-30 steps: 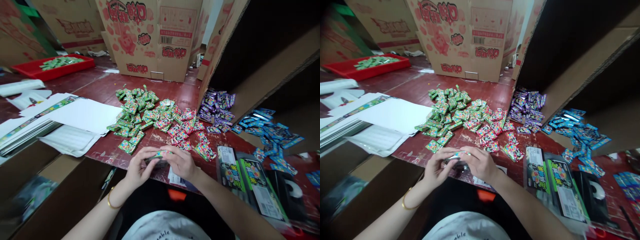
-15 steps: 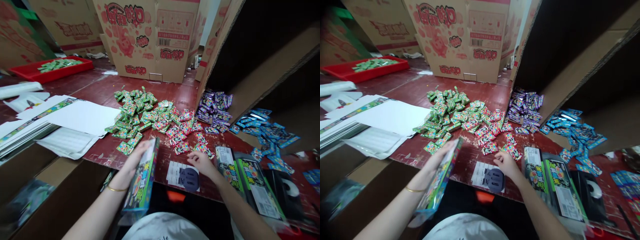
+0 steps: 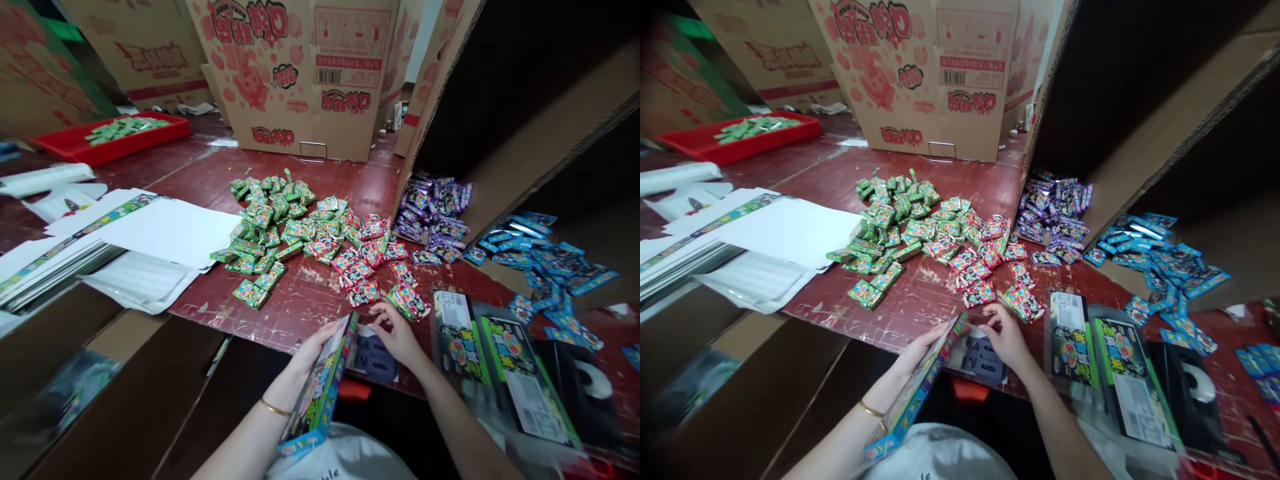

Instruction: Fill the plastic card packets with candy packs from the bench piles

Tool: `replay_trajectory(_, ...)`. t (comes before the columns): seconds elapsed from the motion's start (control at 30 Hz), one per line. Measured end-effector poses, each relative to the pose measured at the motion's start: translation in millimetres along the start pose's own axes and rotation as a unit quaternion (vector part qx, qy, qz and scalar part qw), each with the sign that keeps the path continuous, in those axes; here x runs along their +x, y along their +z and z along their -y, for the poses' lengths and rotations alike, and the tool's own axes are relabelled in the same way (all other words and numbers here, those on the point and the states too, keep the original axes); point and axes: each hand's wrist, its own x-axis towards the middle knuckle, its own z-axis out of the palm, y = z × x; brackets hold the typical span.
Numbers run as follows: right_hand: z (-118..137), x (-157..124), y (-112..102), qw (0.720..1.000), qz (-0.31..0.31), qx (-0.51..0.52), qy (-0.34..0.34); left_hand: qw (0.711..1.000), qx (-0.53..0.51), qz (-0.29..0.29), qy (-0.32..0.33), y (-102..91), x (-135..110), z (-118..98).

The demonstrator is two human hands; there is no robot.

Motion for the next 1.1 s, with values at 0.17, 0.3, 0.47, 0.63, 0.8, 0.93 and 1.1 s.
replay_trajectory(0.17,0.5,-4.4,23.2,0.998,-0.036,0.047,0.003,1.0,0.021,0.0,-0.001,0.0,1.5,-0.5)
replay_trajectory(0.3,1.0,-8.1,14.0,0.991,-0.093,0.09,0.017,0.999,0.041,-0.014,0.0,1.9,0.8,-0.6)
replay_trajectory(0.47,34.2,5.4,-14.5,0.969,-0.137,0.201,0.052,0.996,0.08,-0.035,0.019,19.7,-11.1,-11.9)
replay_trajectory(0.63,96.0,29.7,-28.8,0.953,-0.007,0.286,0.102,0.961,0.259,-0.013,0.094,48.1,-23.3,-43.5)
replay_trajectory(0.8,121.5,39.5,-24.5,0.951,0.054,0.275,0.13,0.91,0.38,0.033,0.164,66.6,-28.1,-63.0)
replay_trajectory(0.93,120.6,33.5,-23.3,0.946,0.055,0.291,0.135,0.887,0.391,0.059,0.237,75.3,-32.1,-63.5)
replay_trajectory(1.1,116.2,23.9,-31.8,0.902,0.107,0.345,0.236,0.872,0.409,0.094,0.251,82.4,-32.4,-67.0)
